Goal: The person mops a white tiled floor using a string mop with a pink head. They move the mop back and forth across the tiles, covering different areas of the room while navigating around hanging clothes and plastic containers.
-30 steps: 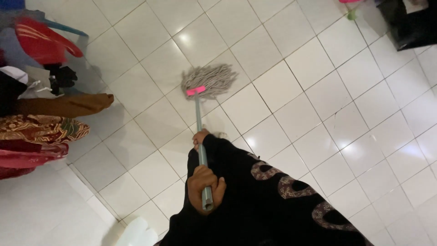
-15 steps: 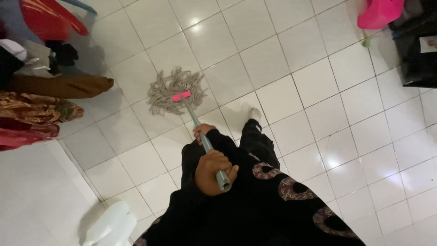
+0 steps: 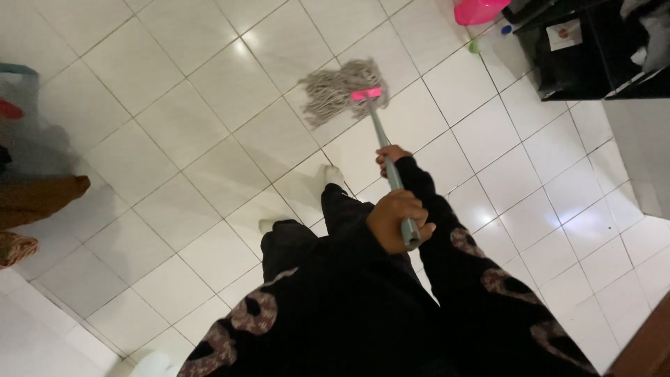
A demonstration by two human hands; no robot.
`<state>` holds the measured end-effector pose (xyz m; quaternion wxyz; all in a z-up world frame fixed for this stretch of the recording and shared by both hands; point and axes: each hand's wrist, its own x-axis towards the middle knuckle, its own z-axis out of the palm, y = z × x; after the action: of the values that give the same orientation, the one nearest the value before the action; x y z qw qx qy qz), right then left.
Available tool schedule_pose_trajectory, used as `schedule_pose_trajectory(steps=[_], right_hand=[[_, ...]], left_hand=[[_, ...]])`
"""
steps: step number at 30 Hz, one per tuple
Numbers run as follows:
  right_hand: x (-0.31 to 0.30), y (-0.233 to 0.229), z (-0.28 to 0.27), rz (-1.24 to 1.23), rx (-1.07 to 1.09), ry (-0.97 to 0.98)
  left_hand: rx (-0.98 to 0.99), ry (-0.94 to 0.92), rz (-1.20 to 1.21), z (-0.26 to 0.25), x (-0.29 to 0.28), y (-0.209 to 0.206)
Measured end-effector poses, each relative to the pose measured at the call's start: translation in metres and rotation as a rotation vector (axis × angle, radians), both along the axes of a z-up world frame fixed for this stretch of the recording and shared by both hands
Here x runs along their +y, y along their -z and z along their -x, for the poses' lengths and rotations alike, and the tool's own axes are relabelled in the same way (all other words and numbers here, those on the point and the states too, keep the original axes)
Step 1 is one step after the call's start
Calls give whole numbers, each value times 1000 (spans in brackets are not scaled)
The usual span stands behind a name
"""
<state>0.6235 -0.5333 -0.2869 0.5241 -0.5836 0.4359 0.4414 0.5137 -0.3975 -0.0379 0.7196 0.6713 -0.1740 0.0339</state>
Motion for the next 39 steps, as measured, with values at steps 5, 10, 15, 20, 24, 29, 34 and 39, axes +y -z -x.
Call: schedule_pose_trajectory(steps=[5,10,15,20,24,29,34,39], right_hand=[[-27,-5,-35,112,-115,117],[15,30,-3,107,-128,49],[88,2,67,-52,-98,-56],[149,-1,155,-169,-28,-391],[208,-41,222,-210,86,-266],[244,96,311,-396,49,-560],[199,82,296,-356,5,-569],[102,-21,217,-183,-88,-555]], left_hand=[[-3,-20,9,-26,-32,37],[33,-105,-52,10,0,37],[150,-305,-171,76,21,4],[185,-464,-238,136,32,-33],[224,-628,-399,186,50,-44],[201,-682,-235,218,82,-47],[154,-694,-158,234,69,-44],[95,-600,-53,204,19,-40]])
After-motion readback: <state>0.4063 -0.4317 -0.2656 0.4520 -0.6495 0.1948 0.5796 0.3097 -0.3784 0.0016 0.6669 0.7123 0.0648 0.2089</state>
